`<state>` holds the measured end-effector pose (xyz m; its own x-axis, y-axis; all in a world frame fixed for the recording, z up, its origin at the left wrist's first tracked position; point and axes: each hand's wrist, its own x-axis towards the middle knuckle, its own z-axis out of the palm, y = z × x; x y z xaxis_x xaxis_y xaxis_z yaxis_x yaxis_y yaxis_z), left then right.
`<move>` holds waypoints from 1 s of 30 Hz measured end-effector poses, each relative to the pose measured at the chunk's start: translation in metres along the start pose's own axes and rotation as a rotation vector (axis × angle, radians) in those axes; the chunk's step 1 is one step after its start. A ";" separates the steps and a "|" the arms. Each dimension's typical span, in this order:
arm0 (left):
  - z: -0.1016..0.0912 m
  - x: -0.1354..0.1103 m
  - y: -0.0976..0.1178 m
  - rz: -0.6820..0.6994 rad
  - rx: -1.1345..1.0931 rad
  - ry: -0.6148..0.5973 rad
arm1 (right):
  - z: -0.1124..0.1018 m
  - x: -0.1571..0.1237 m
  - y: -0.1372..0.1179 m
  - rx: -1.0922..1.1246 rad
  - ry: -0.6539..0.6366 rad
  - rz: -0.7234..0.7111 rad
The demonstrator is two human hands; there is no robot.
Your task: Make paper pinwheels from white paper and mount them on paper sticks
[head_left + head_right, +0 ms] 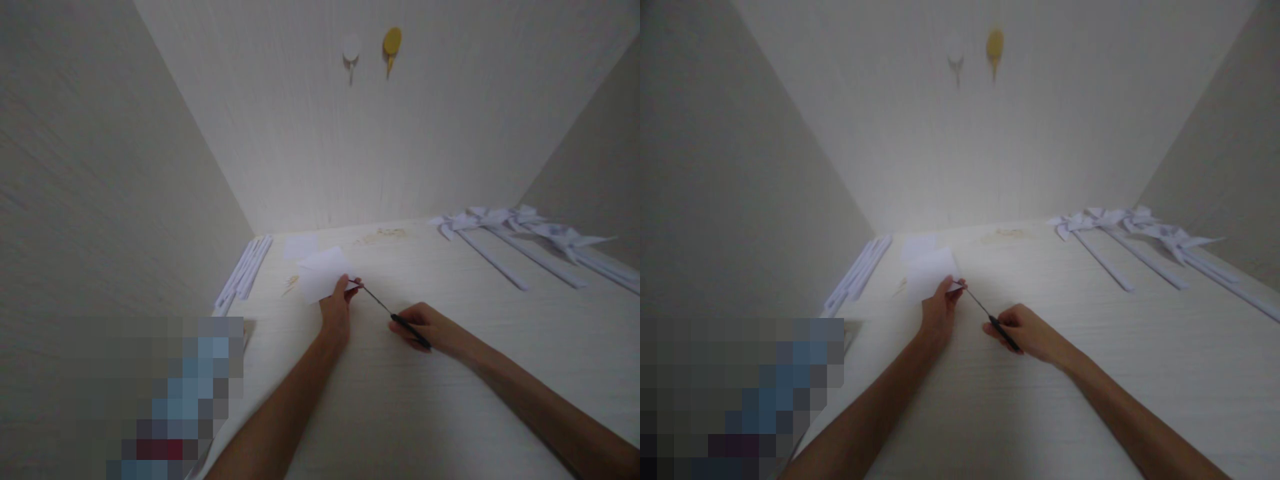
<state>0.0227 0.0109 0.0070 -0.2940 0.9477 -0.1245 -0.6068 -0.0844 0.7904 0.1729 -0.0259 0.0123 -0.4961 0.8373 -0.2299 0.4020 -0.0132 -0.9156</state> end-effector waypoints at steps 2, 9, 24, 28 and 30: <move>0.000 0.000 0.000 0.003 0.004 -0.001 | 0.000 0.000 0.001 -0.009 0.008 0.001; 0.000 -0.001 0.000 0.005 -0.003 -0.009 | 0.000 0.001 0.006 0.018 0.027 0.016; 0.001 0.000 0.000 -0.018 -0.002 0.014 | 0.000 0.002 0.007 -0.065 0.052 0.027; 0.001 0.000 0.000 -0.020 -0.008 0.023 | 0.000 0.003 0.010 -0.069 0.053 0.035; 0.000 0.000 0.000 -0.021 -0.001 0.016 | 0.000 0.003 0.010 -0.067 0.052 0.032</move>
<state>0.0233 0.0109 0.0071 -0.2934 0.9440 -0.1506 -0.6138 -0.0652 0.7868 0.1751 -0.0238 0.0025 -0.4420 0.8644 -0.2399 0.4683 -0.0058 -0.8836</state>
